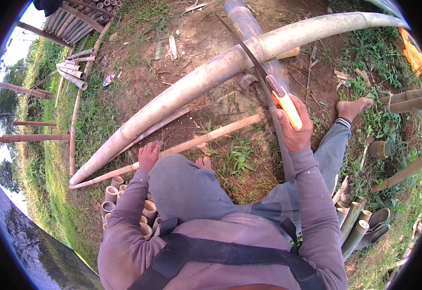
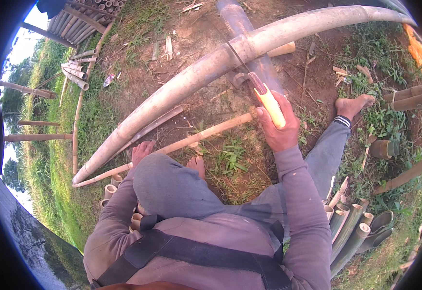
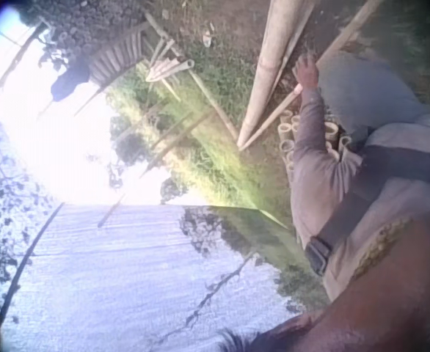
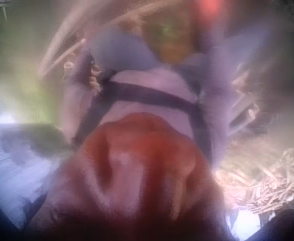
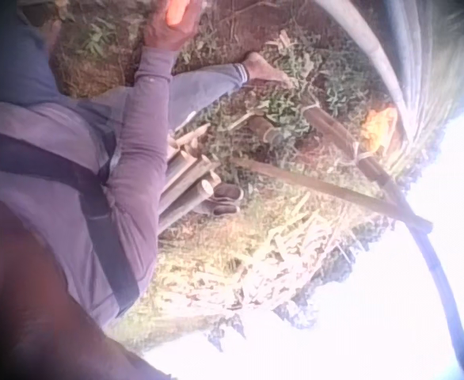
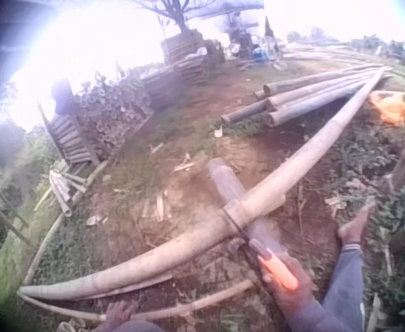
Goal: The person uses a hand saw to cut long bamboo poles into shorter sections. They position each pole on a makeshift sawhorse, saw through it, then move the cut piece aside and repeat the process with the remaining length.
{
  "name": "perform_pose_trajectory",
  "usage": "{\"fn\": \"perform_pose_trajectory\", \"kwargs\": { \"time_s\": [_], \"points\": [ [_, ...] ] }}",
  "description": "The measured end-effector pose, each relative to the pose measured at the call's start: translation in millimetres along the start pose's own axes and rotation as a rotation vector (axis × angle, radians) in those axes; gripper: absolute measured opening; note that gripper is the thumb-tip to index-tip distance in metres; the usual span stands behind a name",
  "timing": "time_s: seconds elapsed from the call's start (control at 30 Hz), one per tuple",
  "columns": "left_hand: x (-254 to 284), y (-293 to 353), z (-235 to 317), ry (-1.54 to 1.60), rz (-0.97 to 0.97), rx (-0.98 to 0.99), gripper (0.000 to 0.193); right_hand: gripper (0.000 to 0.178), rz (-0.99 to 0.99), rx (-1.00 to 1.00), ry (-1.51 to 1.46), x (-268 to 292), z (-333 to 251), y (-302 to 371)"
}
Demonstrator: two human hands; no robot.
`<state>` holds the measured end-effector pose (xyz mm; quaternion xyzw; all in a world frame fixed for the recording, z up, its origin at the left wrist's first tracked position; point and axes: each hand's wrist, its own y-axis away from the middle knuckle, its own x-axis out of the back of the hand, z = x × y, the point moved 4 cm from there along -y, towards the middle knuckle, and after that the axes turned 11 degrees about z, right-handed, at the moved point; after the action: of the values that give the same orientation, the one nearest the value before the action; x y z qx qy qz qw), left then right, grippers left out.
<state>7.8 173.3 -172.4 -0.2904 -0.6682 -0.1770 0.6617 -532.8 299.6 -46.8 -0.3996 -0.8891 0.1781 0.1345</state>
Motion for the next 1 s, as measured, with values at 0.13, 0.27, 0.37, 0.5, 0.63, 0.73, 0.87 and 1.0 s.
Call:
{"fn": "perform_pose_trajectory", "kwargs": {
  "time_s": [0.13,0.27,0.37,0.5,0.63,0.73,0.87,1.0],
  "points": [
    [56.2,-111.3,74.5,0.122,0.394,-0.014,0.079,0.049,-0.01,-0.144,0.035,3.9,4.7,3.8],
    [63.2,-227.1,93.0,-0.012,0.253,0.106,0.11,0.046,0.009,-0.023,0.047,-7.4,-1.2,0.6],
    [65.5,-261.7,98.7,0.015,-0.088,0.221,0.114,0.046,-0.006,-0.054,0.066,-4.8,4.3,-0.5],
    [48.2,-257.4,90.6,0.032,-0.07,0.19,0.111,0.046,-0.049,-0.117,0.129,19.0,-11.7,15.7],
    [46.3,-255.2,89.7,0.024,-0.063,0.205,0.107,0.055,-0.091,-0.078,0.102,65.3,-47.9,54.5],
    [46.7,-253.8,90.4,0.039,-0.07,0.217,0.107,0.057,-0.056,-0.107,0.022,73.8,-37.5,70.1],
    [53.3,-262.7,99.4,0.026,-0.123,0.229,0.107,0.047,-0.067,-0.139,0.083,-10.8,10.6,-11.8],
    [54.9,-265.7,92.8,0.011,-0.111,0.223,0.107,0.039,-0.042,-0.14,0.048,-43.4,7.3,-49.2]
  ]
}}
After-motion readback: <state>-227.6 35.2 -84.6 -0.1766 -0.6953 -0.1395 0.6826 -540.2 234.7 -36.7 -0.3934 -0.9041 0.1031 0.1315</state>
